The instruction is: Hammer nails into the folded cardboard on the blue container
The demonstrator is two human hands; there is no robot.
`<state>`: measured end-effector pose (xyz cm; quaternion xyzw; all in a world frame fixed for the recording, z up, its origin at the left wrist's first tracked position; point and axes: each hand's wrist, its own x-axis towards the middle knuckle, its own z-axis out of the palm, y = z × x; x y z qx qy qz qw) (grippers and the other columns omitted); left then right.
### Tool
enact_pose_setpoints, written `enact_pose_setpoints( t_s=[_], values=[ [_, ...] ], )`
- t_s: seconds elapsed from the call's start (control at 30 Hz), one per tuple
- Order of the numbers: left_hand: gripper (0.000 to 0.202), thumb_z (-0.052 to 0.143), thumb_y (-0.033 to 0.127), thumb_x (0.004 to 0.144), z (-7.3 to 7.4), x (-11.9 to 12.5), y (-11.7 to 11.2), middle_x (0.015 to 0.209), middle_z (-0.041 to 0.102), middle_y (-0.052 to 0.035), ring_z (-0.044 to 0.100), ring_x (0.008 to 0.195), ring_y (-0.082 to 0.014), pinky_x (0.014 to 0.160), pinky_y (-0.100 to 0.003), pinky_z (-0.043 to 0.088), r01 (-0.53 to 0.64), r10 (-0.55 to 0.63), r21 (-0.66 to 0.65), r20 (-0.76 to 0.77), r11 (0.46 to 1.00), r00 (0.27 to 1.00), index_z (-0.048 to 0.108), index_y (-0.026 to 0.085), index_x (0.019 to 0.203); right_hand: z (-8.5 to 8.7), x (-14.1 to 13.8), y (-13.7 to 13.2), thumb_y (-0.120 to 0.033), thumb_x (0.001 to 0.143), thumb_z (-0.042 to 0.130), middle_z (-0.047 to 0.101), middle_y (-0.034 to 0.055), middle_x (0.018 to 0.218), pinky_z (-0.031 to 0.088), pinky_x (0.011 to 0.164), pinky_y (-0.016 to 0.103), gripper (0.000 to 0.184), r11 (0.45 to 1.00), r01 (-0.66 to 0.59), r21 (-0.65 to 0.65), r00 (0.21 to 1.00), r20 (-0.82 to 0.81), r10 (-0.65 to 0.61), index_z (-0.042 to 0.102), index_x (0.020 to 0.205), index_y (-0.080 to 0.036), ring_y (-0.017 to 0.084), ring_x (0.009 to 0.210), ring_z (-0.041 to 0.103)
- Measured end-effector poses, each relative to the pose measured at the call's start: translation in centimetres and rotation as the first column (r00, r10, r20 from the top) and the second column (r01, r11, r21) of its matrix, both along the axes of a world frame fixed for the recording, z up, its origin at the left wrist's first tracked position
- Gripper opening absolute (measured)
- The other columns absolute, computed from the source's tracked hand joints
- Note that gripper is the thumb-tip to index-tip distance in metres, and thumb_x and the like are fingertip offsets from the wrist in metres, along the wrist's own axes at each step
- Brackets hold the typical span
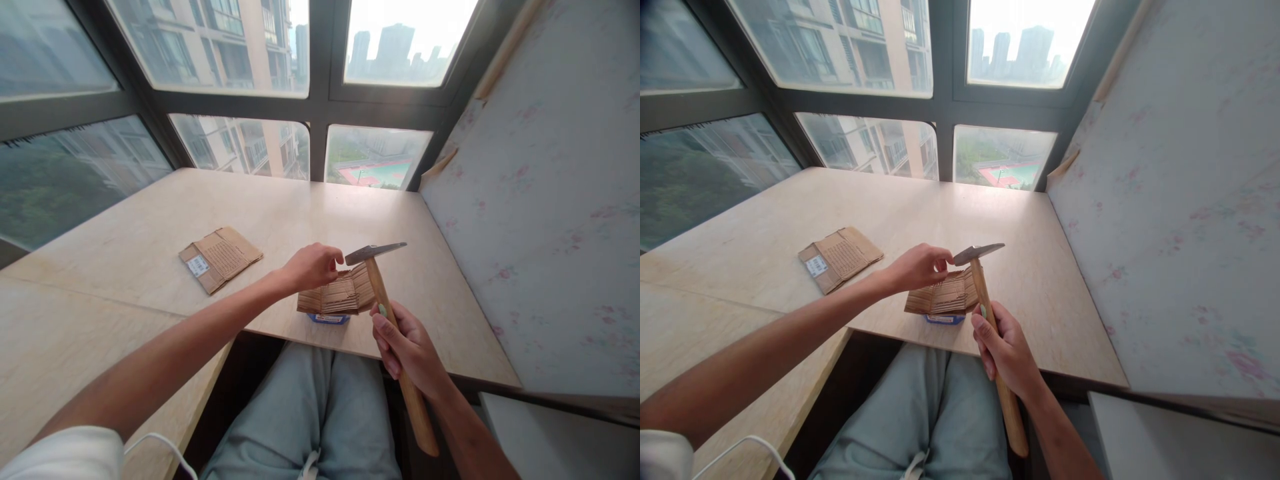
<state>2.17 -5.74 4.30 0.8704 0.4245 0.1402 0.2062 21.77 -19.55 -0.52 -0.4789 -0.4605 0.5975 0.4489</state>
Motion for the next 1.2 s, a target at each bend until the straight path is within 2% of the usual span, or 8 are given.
enact_pose_setpoints(
  t_s=[0.27, 0.4, 0.53, 0.7, 0.83, 1.03, 1.2],
  values=[
    [0.021, 0.064, 0.012, 0.077, -0.4, -0.4, -0.1, 0.080, 0.076, -0.0040, 0.068, 0.071, -0.0180, 0.068, -0.028, 0.049, -0.015, 0.015, 0.004, 0.042, 1.000, 0.999, 0.073, 0.016, 0.096, 0.2, -0.1, 0.1, -0.053, 0.092, 0.061, 0.046, -0.0109, 0.056, 0.029, 0.027, 0.012, 0.034, 0.999, -0.028, 0.020, 0.999, 0.024, 0.027, 0.052, 0.092, -0.021, 0.002, 0.028, 0.035],
    [0.020, 0.063, 0.011, 0.078, -0.8, -0.8, -0.2, 0.078, 0.074, -0.0028, 0.068, 0.071, -0.0170, 0.067, -0.027, 0.048, 0.008, -0.008, -0.005, 0.096, 1.000, 0.995, 0.071, 0.016, 0.096, 1.0, 0.1, 0.1, -0.053, 0.093, 0.059, 0.045, -0.0109, 0.056, 0.028, 0.027, 0.012, 0.033, 0.996, -0.076, 0.037, 0.994, 0.087, 0.072, 0.052, 0.092, -0.020, 0.002, 0.029, 0.035],
    [0.011, 0.063, 0.011, 0.077, -1.4, -1.1, -0.2, 0.078, 0.072, -0.0015, 0.067, 0.072, -0.0164, 0.068, -0.026, 0.048, 0.025, -0.024, -0.004, 0.155, 1.000, 0.988, 0.066, 0.016, 0.087, 1.9, 0.5, 0.4, -0.053, 0.095, 0.057, 0.042, -0.0114, 0.055, 0.029, 0.027, 0.012, 0.033, 0.988, -0.151, 0.025, 0.974, 0.173, 0.145, 0.052, 0.093, -0.020, 0.002, 0.030, 0.035],
    [0.009, 0.064, 0.011, 0.078, -2.1, -1.5, -0.4, 0.079, 0.070, -0.0002, 0.066, 0.073, -0.0158, 0.068, -0.025, 0.048, 0.044, -0.045, 0.005, 0.214, 0.999, 0.976, 0.062, 0.017, 0.084, 2.9, 0.7, 1.1, -0.053, 0.095, 0.055, 0.054, -0.0072, 0.063, 0.027, 0.027, 0.013, 0.034, 0.975, -0.221, -0.008, 0.940, 0.264, 0.215, 0.055, 0.095, -0.019, 0.003, 0.029, 0.039],
    [0.018, 0.064, 0.012, 0.079, -2.7, -1.8, -0.6, 0.082, 0.071, -0.0011, 0.068, 0.076, -0.0169, 0.069, -0.026, 0.049, 0.005, -0.001, -0.019, 0.218, 1.000, 0.976, 0.063, 0.017, 0.097, 3.5, 0.8, 1.5, -0.053, 0.096, 0.053, 0.060, -0.0037, 0.067, 0.026, 0.027, 0.014, 0.035, 0.975, -0.221, 0.012, 0.934, 0.289, 0.209, 0.056, 0.093, -0.018, 0.003, 0.029, 0.043],
    [0.052, 0.068, 0.014, 0.079, -3.2, -2.0, -0.6, 0.087, 0.075, -0.0015, 0.072, 0.081, -0.0193, 0.072, -0.028, 0.052, -0.037, 0.054, -0.071, 0.257, 0.997, 0.965, 0.053, 0.019, 0.128, 4.3, 1.1, 1.7, -0.053, 0.095, 0.053, 0.058, -0.0045, 0.062, 0.026, 0.028, 0.014, 0.035, 0.974, -0.226, 0.006, 0.918, 0.336, 0.211, 0.055, 0.086, -0.019, 0.003, 0.028, 0.043],
    [0.054, 0.071, 0.017, 0.078, -3.7, -2.1, -0.5, 0.089, 0.077, -0.0024, 0.074, 0.083, -0.0196, 0.074, -0.029, 0.054, -0.053, 0.082, -0.101, 0.303, 0.993, 0.950, 0.052, 0.018, 0.130, 4.6, 1.1, 1.8, -0.054, 0.094, 0.054, 0.057, -0.0053, 0.061, 0.025, 0.026, 0.015, 0.035, 0.972, -0.234, -0.021, 0.905, 0.361, 0.225, 0.054, 0.085, -0.020, 0.004, 0.028, 0.042]
  ],
)
